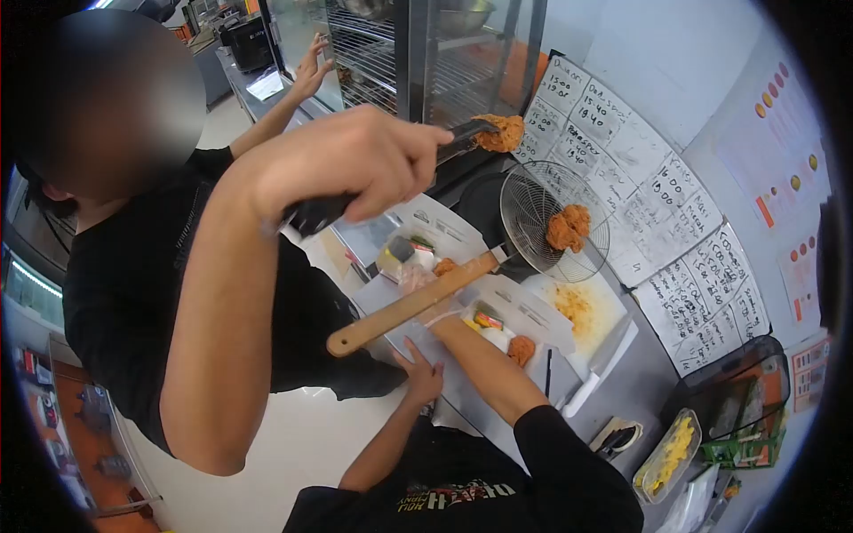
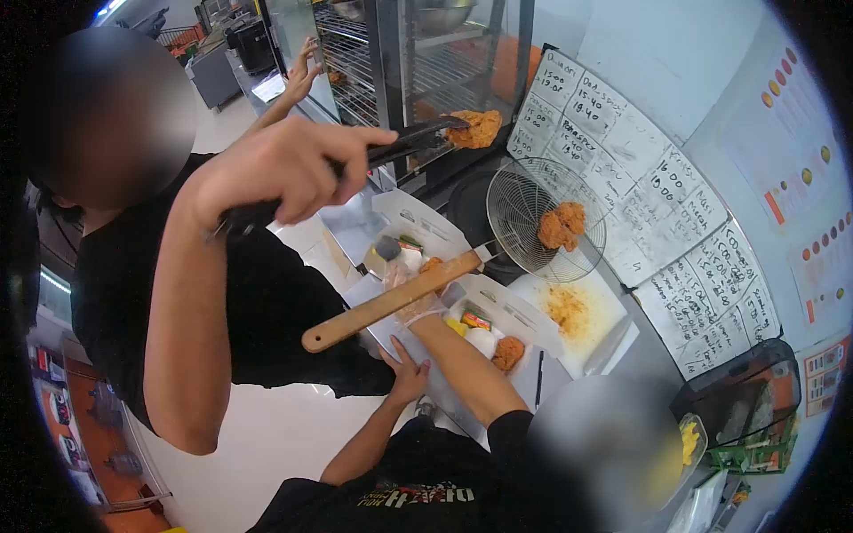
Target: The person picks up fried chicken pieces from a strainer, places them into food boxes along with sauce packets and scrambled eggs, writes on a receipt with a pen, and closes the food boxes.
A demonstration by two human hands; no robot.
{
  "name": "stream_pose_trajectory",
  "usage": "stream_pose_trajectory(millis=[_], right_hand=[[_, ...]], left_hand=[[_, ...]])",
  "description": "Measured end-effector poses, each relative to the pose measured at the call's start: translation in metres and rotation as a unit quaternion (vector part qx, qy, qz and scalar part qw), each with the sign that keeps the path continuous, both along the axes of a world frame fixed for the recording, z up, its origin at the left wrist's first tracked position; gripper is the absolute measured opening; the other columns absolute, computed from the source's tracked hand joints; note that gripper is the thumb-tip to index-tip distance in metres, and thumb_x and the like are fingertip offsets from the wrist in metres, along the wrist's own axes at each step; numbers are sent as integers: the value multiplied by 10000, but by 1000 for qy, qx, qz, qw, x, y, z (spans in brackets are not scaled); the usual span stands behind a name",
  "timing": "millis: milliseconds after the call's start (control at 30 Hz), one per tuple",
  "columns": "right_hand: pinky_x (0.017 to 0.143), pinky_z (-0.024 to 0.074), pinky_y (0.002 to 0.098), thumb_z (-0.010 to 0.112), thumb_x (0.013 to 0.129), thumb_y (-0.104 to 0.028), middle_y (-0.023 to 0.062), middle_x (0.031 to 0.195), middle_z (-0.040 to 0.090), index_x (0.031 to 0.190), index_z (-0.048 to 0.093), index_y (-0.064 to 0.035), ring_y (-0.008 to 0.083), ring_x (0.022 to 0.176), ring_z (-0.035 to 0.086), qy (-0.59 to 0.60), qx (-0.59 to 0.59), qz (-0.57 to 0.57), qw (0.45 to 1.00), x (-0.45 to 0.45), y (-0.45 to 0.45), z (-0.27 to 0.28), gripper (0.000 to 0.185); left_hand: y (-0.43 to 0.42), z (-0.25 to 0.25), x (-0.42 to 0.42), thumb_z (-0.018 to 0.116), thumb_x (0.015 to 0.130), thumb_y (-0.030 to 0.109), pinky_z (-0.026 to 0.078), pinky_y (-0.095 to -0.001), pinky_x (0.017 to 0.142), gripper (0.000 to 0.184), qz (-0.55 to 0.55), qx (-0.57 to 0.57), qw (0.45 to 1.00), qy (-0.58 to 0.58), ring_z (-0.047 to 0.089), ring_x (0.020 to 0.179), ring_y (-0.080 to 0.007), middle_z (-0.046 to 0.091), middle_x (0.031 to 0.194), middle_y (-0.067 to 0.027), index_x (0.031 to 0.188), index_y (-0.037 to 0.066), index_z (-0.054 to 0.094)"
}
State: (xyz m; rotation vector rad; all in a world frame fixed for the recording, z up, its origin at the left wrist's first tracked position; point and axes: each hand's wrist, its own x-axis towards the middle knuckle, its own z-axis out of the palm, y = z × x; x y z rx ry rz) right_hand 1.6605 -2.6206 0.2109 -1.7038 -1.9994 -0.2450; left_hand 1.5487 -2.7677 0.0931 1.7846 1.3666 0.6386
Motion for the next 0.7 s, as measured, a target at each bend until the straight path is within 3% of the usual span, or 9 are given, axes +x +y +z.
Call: stream_pose_trajectory(millis=[67,167,267,367,400,500,600,700], right_hand=[[627,584,422,532,911,-127,203,943,651,1275,553,39,317,760,716,-104,-125,-26,986,-9,2,0,400],[587,577,404,540,913,-142,195,906,643,1257,564,26,300,695,707,-92,36,-22,995,-3,7,-33,383],[575,573,404,530,927,-153,168,904,630,1251,568,21,289,674,694,93,-118,-51,987,1,5,-18,369],[624,577,432,515,942,-162,178,984,656,1268,560,21,298,717,704,-38,-27,14,999,10,-5,-48,377],[708,560,486,477,970,-161,211,989,654,1220,574,14,346,812,707,-56,1,4,998,8,-8,-51,320],[927,520,475,430,1001,-252,173,1255,603,1355,524,-59,320,1078,656,-31,123,-10,992,-1,5,-70,414],[933,524,445,490,979,-222,163,1302,590,1383,513,-72,338,1103,642,-19,90,-38,995,1,17,-107,432],[869,513,403,515,974,-197,128,1190,585,1291,532,-81,288,1023,621,240,-52,-108,963,5,8,-45,338]], left_hand=[[1,2,0,684,912,154,51,-564,1211,1067,-5,-6,1000,-3,-136,1403,-685,-282,1427,-535,1525,-112,-148],[0,13,-3,648,950,164,-53,-565,1192,1060,-26,-23,998,-53,-289,1368,-644,-310,1404,-545,1490,-132,-215],[-4,29,-1,649,948,156,-20,-547,1203,1047,-9,-32,997,-70,-282,1367,-650,-311,1396,-551,1501,-128,-193],[-5,24,0,649,946,152,-13,-541,1205,1029,-20,-21,998,-49,-270,1368,-655,-295,1399,-556,1509,-132,-165],[-7,19,-2,647,946,154,-23,-546,1203,1022,-26,-16,998,-47,-267,1368,-656,-281,1409,-555,1510,-137,-154],[5,13,-5,632,952,171,-77,-568,1186,997,-58,5,998,-9,-268,1371,-653,-203,1463,-540,1509,-154,-128],[-1,16,-6,628,951,168,-88,-575,1181,991,-62,4,997,-35,-271,1373,-648,-183,1474,-536,1506,-159,-125],[1,19,-6,632,949,166,-32,-578,1192,991,-59,-1,998,-34,-225,1376,-665,-227,1429,-557,1519,-136,-120]])
